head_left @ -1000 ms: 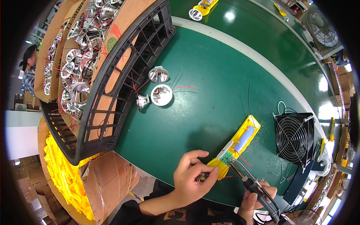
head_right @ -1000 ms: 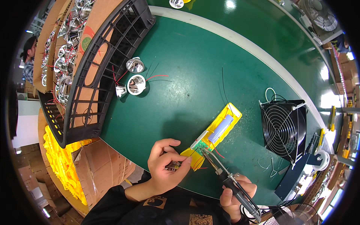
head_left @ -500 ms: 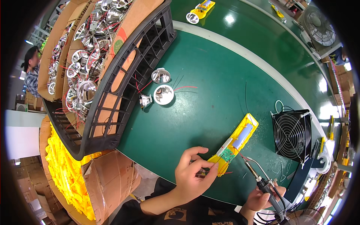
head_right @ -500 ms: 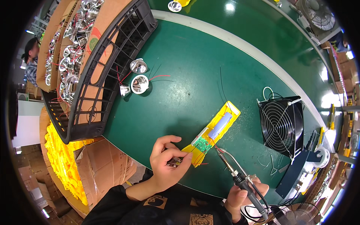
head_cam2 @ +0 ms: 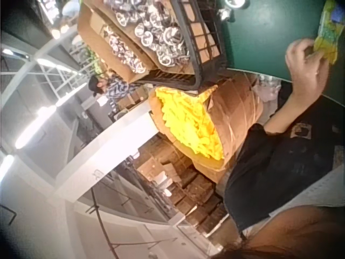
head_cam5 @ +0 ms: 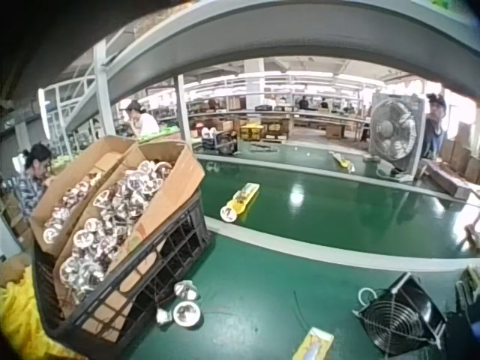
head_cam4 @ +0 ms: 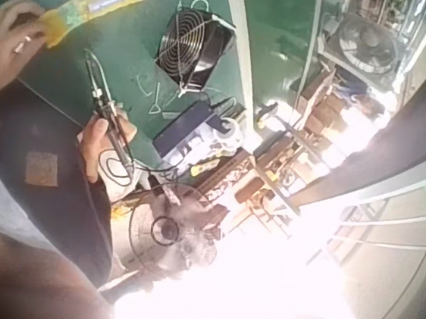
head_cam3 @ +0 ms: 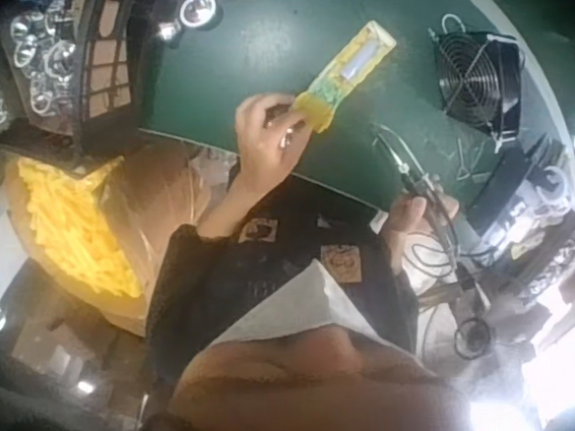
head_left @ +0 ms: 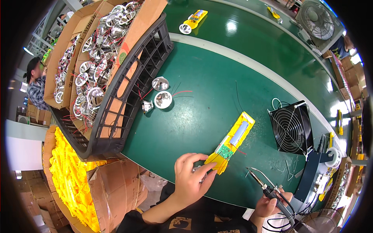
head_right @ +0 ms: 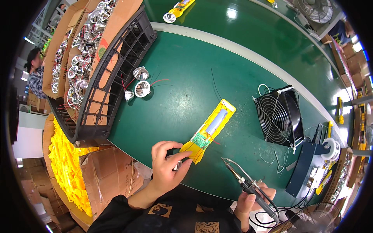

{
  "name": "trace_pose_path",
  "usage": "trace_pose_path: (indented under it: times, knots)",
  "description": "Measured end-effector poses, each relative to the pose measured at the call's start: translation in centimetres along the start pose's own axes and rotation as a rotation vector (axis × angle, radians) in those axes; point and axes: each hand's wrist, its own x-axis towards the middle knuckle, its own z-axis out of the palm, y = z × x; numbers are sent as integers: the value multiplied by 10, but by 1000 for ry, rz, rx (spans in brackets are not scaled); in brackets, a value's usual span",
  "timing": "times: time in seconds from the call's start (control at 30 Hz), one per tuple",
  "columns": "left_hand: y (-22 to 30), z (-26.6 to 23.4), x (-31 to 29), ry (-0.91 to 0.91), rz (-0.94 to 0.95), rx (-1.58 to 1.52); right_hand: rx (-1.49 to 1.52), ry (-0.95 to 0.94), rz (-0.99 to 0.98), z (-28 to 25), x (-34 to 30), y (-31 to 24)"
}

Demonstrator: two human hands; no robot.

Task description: The person solders components inside flashlight casings using a soldering iron, detaches reflector cones from a plastic frame by hand, and places the soldered flashlight casings onto a conveyor belt.

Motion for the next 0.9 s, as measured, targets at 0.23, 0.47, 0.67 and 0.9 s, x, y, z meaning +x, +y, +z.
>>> trace_pose_path:
  times: [0.23,0.47,0.67,0.9]
  knots:
    - [-5,4,0,13,76,13,-139,60,167,9,3,-15]
    - [3,6,8,96,-67,-113,-80,27,111,1,1,-2]
    - [2,11,12,99,-108,-133,-48,-90,131,23,12,-21]
    - [2,10,17,49,-120,-109,-32,-269,173,39,16,-13]
